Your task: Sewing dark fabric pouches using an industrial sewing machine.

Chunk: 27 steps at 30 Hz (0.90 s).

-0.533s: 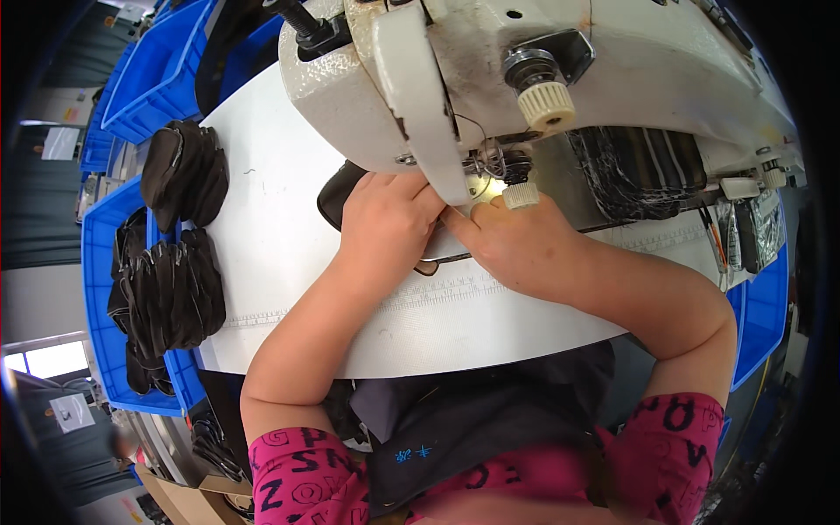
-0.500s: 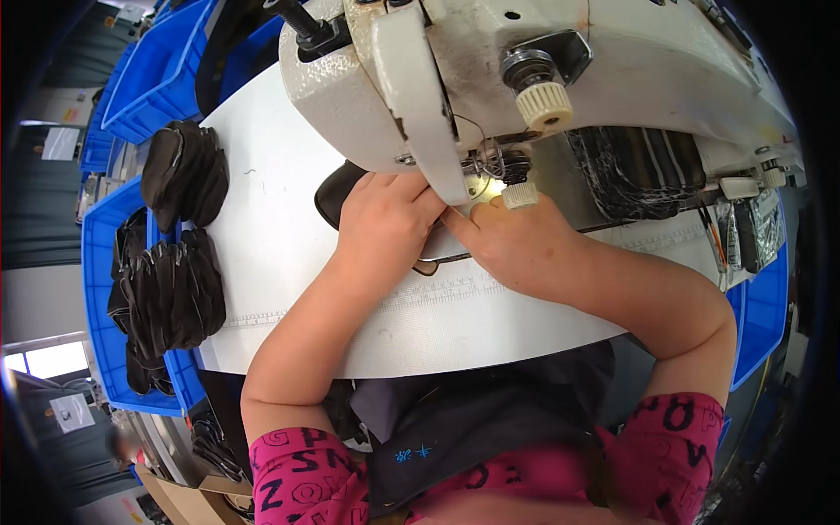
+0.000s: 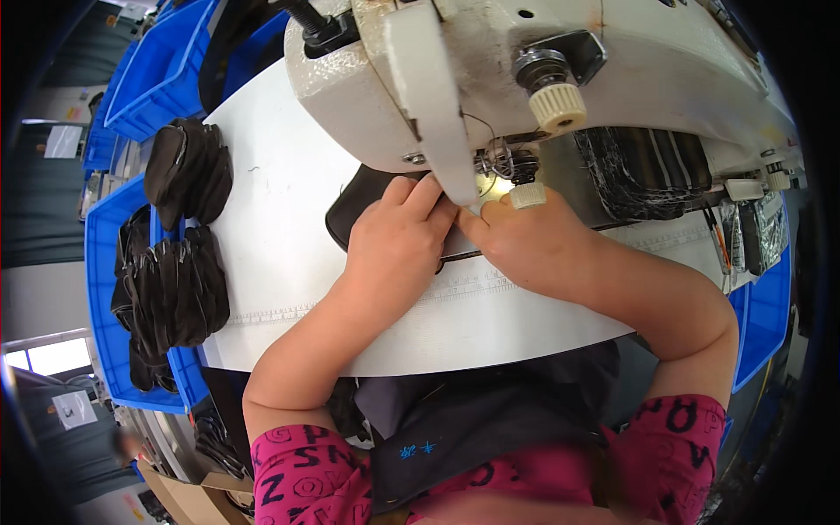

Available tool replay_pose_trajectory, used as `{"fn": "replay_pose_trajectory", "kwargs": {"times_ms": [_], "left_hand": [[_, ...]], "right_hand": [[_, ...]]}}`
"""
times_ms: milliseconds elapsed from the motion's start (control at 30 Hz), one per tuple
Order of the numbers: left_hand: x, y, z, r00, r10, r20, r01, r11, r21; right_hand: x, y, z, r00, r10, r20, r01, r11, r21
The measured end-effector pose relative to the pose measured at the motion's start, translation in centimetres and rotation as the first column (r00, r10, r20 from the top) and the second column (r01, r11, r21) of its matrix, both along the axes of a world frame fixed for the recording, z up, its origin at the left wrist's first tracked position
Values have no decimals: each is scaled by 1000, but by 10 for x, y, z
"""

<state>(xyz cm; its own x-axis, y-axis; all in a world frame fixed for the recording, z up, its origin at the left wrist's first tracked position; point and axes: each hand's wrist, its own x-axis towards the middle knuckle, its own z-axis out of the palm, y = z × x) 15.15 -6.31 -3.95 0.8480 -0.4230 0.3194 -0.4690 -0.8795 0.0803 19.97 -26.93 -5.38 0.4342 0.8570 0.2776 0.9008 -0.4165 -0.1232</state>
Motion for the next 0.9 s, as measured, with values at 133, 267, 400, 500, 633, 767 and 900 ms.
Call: {"fn": "replay_pose_trajectory", "kwargs": {"times_ms": [133,267,400,500,633,767,900], "left_hand": [[-4,-9,0,999,53,-4,-52,995,85],[-4,-12,0,997,73,-36,-70,994,78],[-3,-12,-2,994,92,-54,-87,992,88],[-3,-13,-3,992,103,-72,-98,992,77],[-3,-8,8,989,59,-139,-71,994,-82],[7,17,15,945,-34,-325,-67,954,-294],[14,29,12,900,-94,-426,-120,886,-447]], "right_hand": [[1,-2,5,999,9,-35,-12,998,-67],[1,-4,4,1000,-27,-2,26,987,-158],[0,-1,2,994,-60,97,74,986,-153],[-1,0,0,989,-70,130,83,992,-97],[-5,4,-6,997,-43,71,50,993,-104],[-11,11,-12,976,162,149,-175,981,83],[-10,22,-13,893,188,409,-274,948,162]]}}
